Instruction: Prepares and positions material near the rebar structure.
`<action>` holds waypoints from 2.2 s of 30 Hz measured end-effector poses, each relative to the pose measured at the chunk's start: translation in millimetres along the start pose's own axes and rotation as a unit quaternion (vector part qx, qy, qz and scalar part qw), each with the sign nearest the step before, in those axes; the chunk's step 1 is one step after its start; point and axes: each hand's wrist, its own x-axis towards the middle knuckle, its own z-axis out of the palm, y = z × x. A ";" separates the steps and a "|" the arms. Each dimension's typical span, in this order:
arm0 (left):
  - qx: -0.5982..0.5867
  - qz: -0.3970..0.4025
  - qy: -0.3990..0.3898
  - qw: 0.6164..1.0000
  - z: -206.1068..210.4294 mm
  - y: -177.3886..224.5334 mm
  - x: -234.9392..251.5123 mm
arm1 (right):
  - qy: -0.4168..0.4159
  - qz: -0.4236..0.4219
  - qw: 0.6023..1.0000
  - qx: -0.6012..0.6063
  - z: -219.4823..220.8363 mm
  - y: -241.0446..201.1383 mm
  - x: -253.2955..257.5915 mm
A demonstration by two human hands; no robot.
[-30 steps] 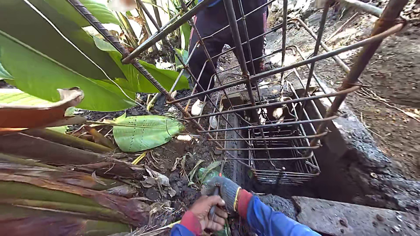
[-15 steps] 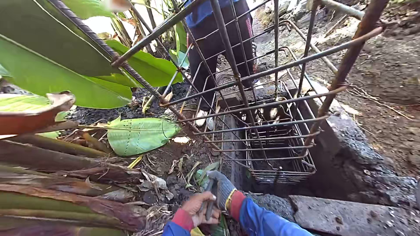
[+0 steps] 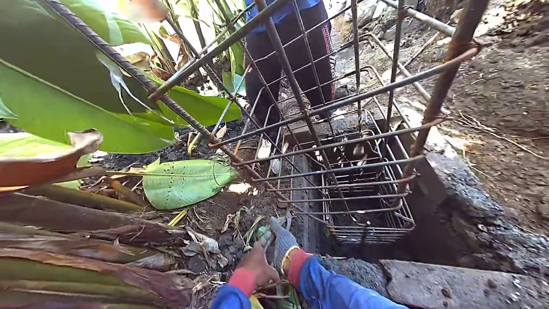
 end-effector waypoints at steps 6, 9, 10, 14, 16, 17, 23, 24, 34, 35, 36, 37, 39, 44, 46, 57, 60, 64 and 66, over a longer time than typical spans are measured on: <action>-0.485 0.047 -0.263 0.833 25.6 -43.3 46.7 | -0.037 0.002 0.998 -0.048 -16.6 9.9 10.5; -0.525 0.045 -0.278 0.803 46.1 -40.3 46.4 | 0.061 0.018 0.962 -0.267 -15.1 0.0 -0.4; -0.542 0.042 -0.283 0.790 52.6 -38.1 45.0 | 0.083 0.032 0.918 -0.386 -12.3 -8.1 -13.0; -0.626 0.034 -0.252 0.737 88.4 -29.2 34.1 | -0.026 0.101 0.644 -0.758 -19.2 -18.1 -46.2; -0.679 0.029 -0.227 0.698 117.4 -17.2 32.1 | -0.075 0.126 0.551 -0.822 -18.3 -30.3 -60.6; -0.709 0.032 -0.221 0.669 132.2 -5.1 33.3 | -0.049 0.096 0.578 -0.809 -26.1 -35.8 -52.8; -0.848 0.028 -0.177 0.498 176.7 104.3 4.5 | 0.004 0.075 0.645 -0.760 -69.9 -98.1 -21.8; -0.858 0.032 -0.167 0.484 174.6 122.2 -1.3 | -0.003 0.081 0.641 -0.763 -76.0 -110.4 -20.9; -0.549 0.039 0.001 0.835 162.1 60.1 -4.3 | -0.001 0.099 0.653 -0.750 -72.8 -78.5 -46.0; -0.412 0.015 0.044 0.910 145.2 50.3 -6.6 | 0.000 0.095 0.675 -0.732 -68.6 -69.8 -48.6; -0.273 -0.018 0.081 0.958 128.2 46.2 -9.8 | -0.003 0.087 0.701 -0.708 -62.1 -62.8 -50.2; -0.157 -0.049 0.105 0.981 114.2 46.8 -18.3 | -0.006 0.075 0.730 -0.680 -55.3 -54.5 -51.0; 0.029 -0.090 0.139 0.986 95.2 52.4 -33.5 | 0.007 0.038 0.807 -0.590 -38.6 -35.1 -41.7; 0.081 -0.067 0.124 0.987 50.6 37.4 -42.9 | 0.004 0.006 0.993 -0.115 -15.8 -4.6 -6.4; -0.167 -0.018 -0.003 0.986 29.0 9.2 -31.2 | -0.055 0.033 0.997 0.037 -19.9 -4.1 -6.7; 0.129 -0.025 0.088 0.987 20.1 28.9 -17.9 | -0.099 0.064 0.943 -0.312 -76.4 -7.8 -39.7; 0.274 -0.044 0.197 0.940 34.6 46.2 -24.0 | -0.089 0.040 0.959 -0.267 -83.6 3.8 -41.9; 0.273 -0.052 0.227 0.933 40.4 56.1 -36.9 | -0.062 -0.026 0.992 -0.103 -54.7 1.6 -41.6; 0.259 -0.040 0.203 0.943 56.0 59.6 -42.7 | -0.052 -0.031 0.998 -0.015 -45.1 -9.6 -31.7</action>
